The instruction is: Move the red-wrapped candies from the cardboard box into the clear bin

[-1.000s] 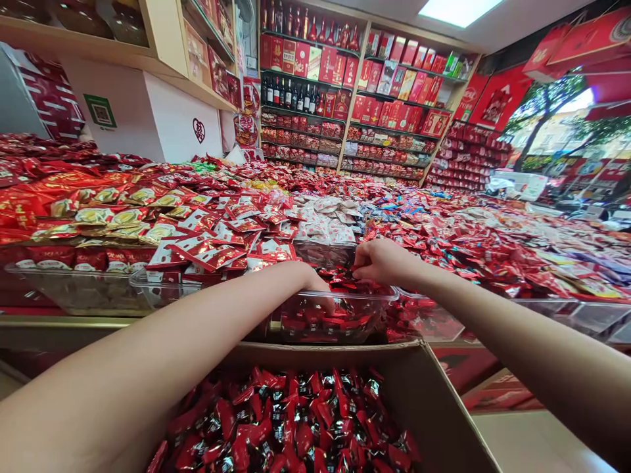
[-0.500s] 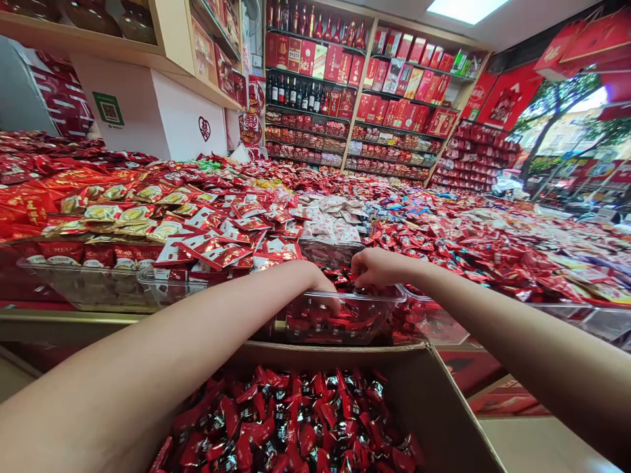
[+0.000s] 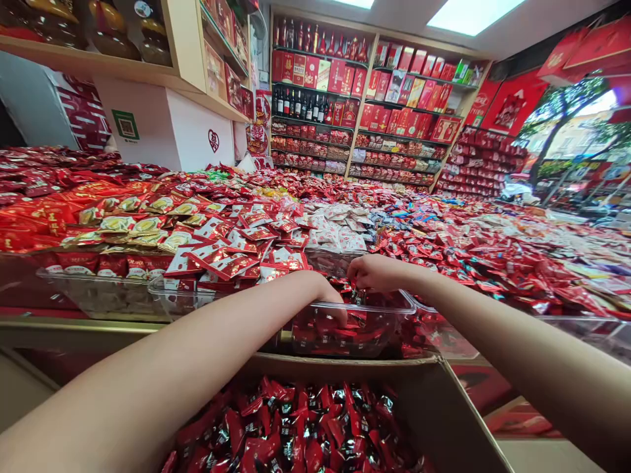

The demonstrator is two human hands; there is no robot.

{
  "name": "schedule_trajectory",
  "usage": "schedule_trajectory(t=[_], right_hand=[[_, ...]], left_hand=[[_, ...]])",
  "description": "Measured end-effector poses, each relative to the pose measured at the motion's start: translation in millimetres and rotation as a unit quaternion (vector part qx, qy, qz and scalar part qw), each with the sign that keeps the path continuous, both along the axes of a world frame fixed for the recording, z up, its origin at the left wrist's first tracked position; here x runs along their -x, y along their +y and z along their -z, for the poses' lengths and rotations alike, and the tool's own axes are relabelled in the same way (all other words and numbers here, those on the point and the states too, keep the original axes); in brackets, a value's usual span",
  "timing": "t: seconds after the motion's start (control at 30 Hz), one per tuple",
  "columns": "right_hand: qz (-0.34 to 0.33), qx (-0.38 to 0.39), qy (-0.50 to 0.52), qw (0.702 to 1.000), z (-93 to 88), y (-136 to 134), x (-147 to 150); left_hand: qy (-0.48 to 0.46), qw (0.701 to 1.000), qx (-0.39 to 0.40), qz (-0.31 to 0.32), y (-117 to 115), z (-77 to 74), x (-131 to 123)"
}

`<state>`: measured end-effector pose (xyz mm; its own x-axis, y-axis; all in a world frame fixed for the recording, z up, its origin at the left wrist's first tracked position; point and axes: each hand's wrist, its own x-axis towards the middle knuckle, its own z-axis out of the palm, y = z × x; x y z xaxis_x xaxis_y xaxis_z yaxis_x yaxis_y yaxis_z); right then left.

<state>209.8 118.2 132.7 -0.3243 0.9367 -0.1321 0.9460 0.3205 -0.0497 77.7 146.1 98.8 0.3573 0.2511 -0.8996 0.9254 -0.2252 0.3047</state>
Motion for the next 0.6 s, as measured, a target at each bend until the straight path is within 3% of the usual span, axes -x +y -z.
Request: schedule_trajectory(t=[0.17, 0.37, 0.6], right_hand=[[0.012, -0.019, 0.012, 1.000, -4.8, -4, -2], [-0.023, -0.096, -0.130, 0.987, 5.6, -7, 4], [-0.035, -0.069, -0.188, 0.979, 22.6, 0, 9]], left_hand=[[0.000, 1.000, 0.010, 0.000, 1, -0.6, 0], [-0.010, 1.000, -0.004, 0.009, -5, -8.1, 0], [-0.014, 0.999, -0.020, 0.025, -9, -11.3, 0]])
